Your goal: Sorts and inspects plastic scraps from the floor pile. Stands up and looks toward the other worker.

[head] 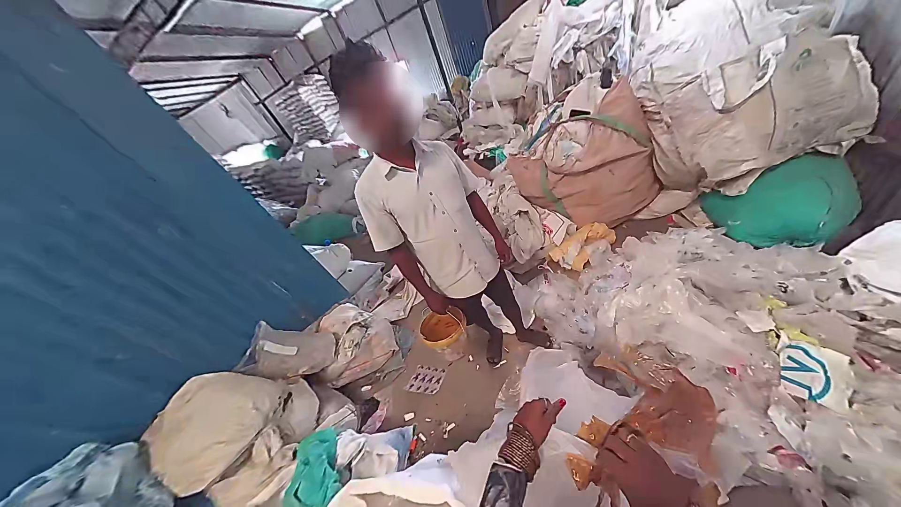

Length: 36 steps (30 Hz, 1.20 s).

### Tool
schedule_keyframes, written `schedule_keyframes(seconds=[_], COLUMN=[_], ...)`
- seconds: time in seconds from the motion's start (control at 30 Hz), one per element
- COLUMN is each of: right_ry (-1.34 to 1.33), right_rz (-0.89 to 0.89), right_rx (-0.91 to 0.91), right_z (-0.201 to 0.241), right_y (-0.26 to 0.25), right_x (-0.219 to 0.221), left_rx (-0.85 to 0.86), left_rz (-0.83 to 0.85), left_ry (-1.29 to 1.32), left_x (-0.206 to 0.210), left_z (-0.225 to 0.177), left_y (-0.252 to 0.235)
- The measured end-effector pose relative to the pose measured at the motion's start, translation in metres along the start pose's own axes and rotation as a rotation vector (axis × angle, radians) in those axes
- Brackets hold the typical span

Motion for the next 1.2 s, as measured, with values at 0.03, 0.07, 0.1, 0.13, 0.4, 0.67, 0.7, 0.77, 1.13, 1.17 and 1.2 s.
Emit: schedule_keyframes(seconds=[0.03,0.07,0.1,0.13,0.4,0.67,0.7,0.77,1.13,1.17,1.2], right_ry=[0.027,0.056,0.065,0.058,-0.172,-0.354,-0.385,-0.389,-0.527,-0.445,-0.335], right_rz=[-0.062,-0.110,-0.134,-0.136,-0.150,-0.539,-0.546,-0.559,-0.722,-0.693,-0.667], right_rx=[-0.017,-0.036,-0.052,-0.061,-0.033,0.035,0.059,0.076,0.156,0.109,0.026], right_z=[-0.001,-0.002,-0.003,-0.003,-0.017,-0.030,-0.029,-0.024,-0.020,-0.015,-0.007], right_y=[0.001,0.000,-0.001,-0.003,0.003,-0.002,-0.001,0.003,0.012,0.009,0.004], right_x=[0.000,-0.001,0.000,0.000,-0.009,-0.049,-0.053,-0.056,-0.074,-0.075,-0.076], left_rx=[0.034,0.051,0.071,0.108,0.217,0.054,0.107,0.197,0.314,0.318,0.318], left_rz=[0.070,0.140,0.205,0.246,-0.094,-0.507,-0.592,-0.694,-0.903,-0.893,-0.878], left_ry=[-0.018,-0.060,-0.105,-0.129,0.298,0.155,0.138,0.101,-0.003,-0.015,-0.031], left_x=[0.000,0.002,0.006,0.012,0.021,-0.029,-0.033,-0.039,-0.053,-0.052,-0.050], left_z=[-0.002,-0.004,-0.007,-0.008,-0.014,-0.052,-0.057,-0.066,-0.076,-0.077,-0.080], left_y=[0.005,0.009,0.014,0.017,0.031,0.063,0.069,0.078,0.095,0.096,0.097])
Point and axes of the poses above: each hand's wrist, its own y-axis away from the middle knuckle, its own x-axis out of the palm, z = x × y, the point moved 7 cm from there along -y, towards the middle knuckle, and after that the axes turned 15 degrees about -y, right-handed, at the moved point
